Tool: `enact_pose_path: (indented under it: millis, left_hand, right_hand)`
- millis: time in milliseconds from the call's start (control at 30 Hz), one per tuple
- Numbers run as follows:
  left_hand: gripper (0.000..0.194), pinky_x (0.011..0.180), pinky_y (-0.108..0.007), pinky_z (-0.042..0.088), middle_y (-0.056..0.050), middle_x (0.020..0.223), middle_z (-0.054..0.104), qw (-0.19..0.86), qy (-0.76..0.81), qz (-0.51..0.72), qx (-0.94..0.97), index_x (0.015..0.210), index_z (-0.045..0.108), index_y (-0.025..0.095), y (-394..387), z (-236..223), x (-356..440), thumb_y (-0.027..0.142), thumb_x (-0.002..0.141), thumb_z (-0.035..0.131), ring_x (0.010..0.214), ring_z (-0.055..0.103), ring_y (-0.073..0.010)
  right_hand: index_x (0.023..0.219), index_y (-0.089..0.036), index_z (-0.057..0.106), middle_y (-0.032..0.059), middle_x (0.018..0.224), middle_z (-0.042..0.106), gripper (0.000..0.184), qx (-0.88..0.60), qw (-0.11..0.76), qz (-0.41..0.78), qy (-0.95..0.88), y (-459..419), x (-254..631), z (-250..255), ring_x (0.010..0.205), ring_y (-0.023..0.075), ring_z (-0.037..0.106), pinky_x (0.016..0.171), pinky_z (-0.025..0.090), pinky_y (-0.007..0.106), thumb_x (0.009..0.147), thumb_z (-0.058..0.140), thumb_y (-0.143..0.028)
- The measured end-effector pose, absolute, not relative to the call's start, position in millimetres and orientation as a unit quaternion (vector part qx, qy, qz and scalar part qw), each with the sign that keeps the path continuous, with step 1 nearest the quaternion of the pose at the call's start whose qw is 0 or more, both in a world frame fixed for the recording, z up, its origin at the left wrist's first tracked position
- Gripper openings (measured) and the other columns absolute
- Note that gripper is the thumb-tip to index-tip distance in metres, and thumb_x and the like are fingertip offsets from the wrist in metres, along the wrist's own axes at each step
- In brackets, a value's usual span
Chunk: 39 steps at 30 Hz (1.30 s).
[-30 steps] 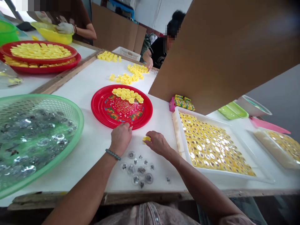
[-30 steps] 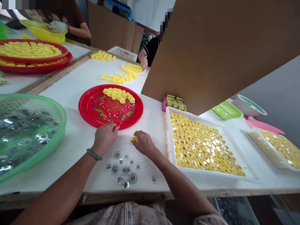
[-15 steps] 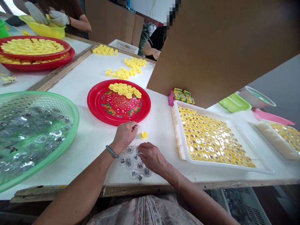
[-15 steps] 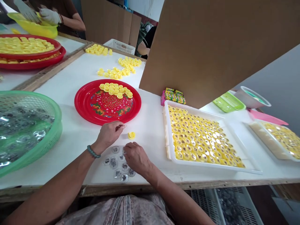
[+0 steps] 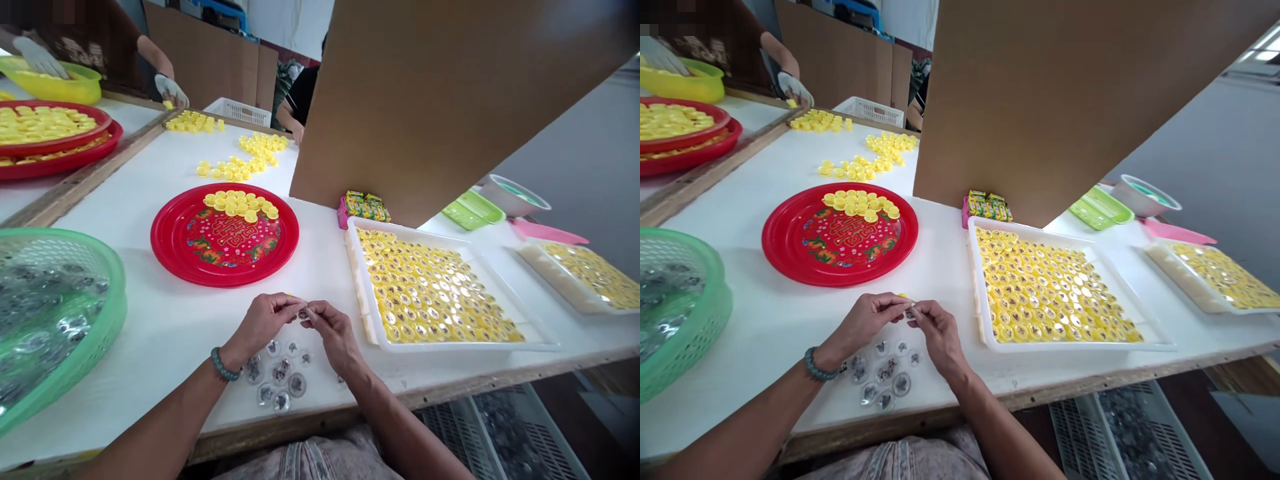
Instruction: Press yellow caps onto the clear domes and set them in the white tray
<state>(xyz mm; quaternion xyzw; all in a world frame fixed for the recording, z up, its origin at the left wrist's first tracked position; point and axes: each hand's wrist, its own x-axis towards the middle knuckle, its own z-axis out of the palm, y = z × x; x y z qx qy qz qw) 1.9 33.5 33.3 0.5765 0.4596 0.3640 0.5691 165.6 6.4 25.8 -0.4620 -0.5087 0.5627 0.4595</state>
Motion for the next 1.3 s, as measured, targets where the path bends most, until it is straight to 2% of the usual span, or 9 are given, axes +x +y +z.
enact_pose_path:
  millis: [167, 300, 500, 600, 700, 800, 1033, 1133, 1300]
  left_hand:
    - [0.027, 0.061, -0.023, 0.045, -0.001, 0.068, 0.064, 0.608, 0.461, 0.402, 0.506, 0.091, 0.070, 0.016, 30.5, 33.4, 10.5, 0.037, 0.074, 0.066, 0.064, 0.054, -0.0132]
    - [0.026, 0.060, -0.023, 0.046, -0.002, 0.067, 0.064, 0.606, 0.474, 0.420, 0.481, 0.086, 0.070, 0.015, 31.2, 33.2, 8.6, 0.038, 0.072, 0.068, 0.063, 0.054, -0.0133]
    - [0.014, 0.067, -0.023, 0.045, -0.001, 0.077, 0.068, 0.547, 0.474, 0.368, 0.584, 0.081, 0.069, 0.019, 29.9, 37.9, 2.6, 0.031, 0.075, 0.066, 0.074, 0.059, -0.0157]
    - [0.015, 0.063, -0.023, 0.044, 0.000, 0.072, 0.066, 0.509, 0.492, 0.353, 0.612, 0.084, 0.068, 0.021, 28.9, 37.5, 2.9, 0.033, 0.077, 0.063, 0.069, 0.059, -0.0146]
    - [0.019, 0.060, -0.023, 0.045, 0.000, 0.069, 0.065, 0.532, 0.501, 0.369, 0.574, 0.087, 0.067, 0.019, 29.7, 34.8, 3.9, 0.035, 0.076, 0.064, 0.063, 0.058, -0.0137]
    - [0.024, 0.062, -0.024, 0.048, -0.002, 0.073, 0.066, 0.594, 0.478, 0.395, 0.513, 0.090, 0.062, 0.018, 31.4, 32.8, 4.7, 0.036, 0.075, 0.065, 0.065, 0.061, -0.0143]
    - [0.026, 0.067, -0.027, 0.048, -0.003, 0.074, 0.066, 0.654, 0.436, 0.400, 0.472, 0.097, 0.054, 0.017, 32.5, 31.1, 6.7, 0.034, 0.079, 0.062, 0.072, 0.063, -0.0163]
    - [0.023, 0.067, -0.026, 0.046, -0.002, 0.073, 0.064, 0.628, 0.425, 0.395, 0.519, 0.096, 0.056, 0.018, 31.5, 32.9, 6.3, 0.034, 0.081, 0.060, 0.072, 0.060, -0.0154]
    - [0.013, 0.067, -0.024, 0.041, 0.000, 0.075, 0.061, 0.496, 0.479, 0.375, 0.620, 0.081, 0.062, 0.018, 29.8, 36.9, 4.7, 0.031, 0.079, 0.062, 0.070, 0.054, -0.0131]
  right_hand:
    - [0.078, -0.019, 0.063, 0.0007, 0.076, 0.058, 0.014, -0.452, 0.515, 0.614, -0.392, 12.1, 160.2, 22.5, 0.067, 0.0113, 0.052, 0.066, 0.046, 0.025, 0.077, 0.065, -0.032]
    - [0.078, -0.019, 0.061, 0.0005, 0.075, 0.056, 0.013, -0.437, 0.514, 0.625, -0.392, 14.6, 160.4, 22.0, 0.066, 0.0117, 0.051, 0.066, 0.046, 0.026, 0.078, 0.063, -0.032]
    - [0.076, -0.019, 0.063, 0.0024, 0.082, 0.057, 0.012, -0.458, 0.379, 0.468, -0.654, 27.1, 176.4, 41.1, 0.074, 0.0133, 0.052, 0.069, 0.045, 0.026, 0.083, 0.055, -0.025]
    - [0.075, -0.018, 0.063, 0.0020, 0.078, 0.058, 0.011, -0.478, 0.343, 0.445, -0.675, 31.6, 177.4, 49.7, 0.070, 0.0126, 0.054, 0.067, 0.045, 0.026, 0.082, 0.055, -0.023]
    - [0.087, -0.018, 0.062, 0.0020, 0.080, 0.061, 0.011, -0.498, 0.367, 0.489, -0.615, 30.0, 174.1, 49.3, 0.070, 0.0128, 0.057, 0.067, 0.047, 0.027, 0.082, 0.055, -0.025]
    - [0.099, -0.019, 0.059, 0.0038, 0.086, 0.064, 0.020, -0.498, 0.406, 0.511, -0.572, 24.6, 171.6, 42.4, 0.079, 0.0148, 0.060, 0.072, 0.048, 0.028, 0.081, 0.060, -0.027]
    - [0.100, -0.020, 0.059, 0.0030, 0.086, 0.065, 0.019, -0.495, 0.463, 0.469, -0.566, 21.7, 171.2, 35.0, 0.081, 0.0149, 0.060, 0.076, 0.049, 0.029, 0.081, 0.061, -0.025]
    - [0.097, -0.020, 0.061, 0.0021, 0.082, 0.065, 0.015, -0.489, 0.443, 0.421, -0.623, 27.2, 173.5, 44.1, 0.078, 0.0140, 0.060, 0.074, 0.049, 0.028, 0.083, 0.057, -0.022]
    - [0.093, -0.020, 0.062, 0.0008, 0.083, 0.065, 0.015, -0.451, 0.356, 0.385, -0.722, 36.4, 175.7, 60.0, 0.075, 0.0121, 0.059, 0.072, 0.048, 0.025, 0.083, 0.052, -0.014]
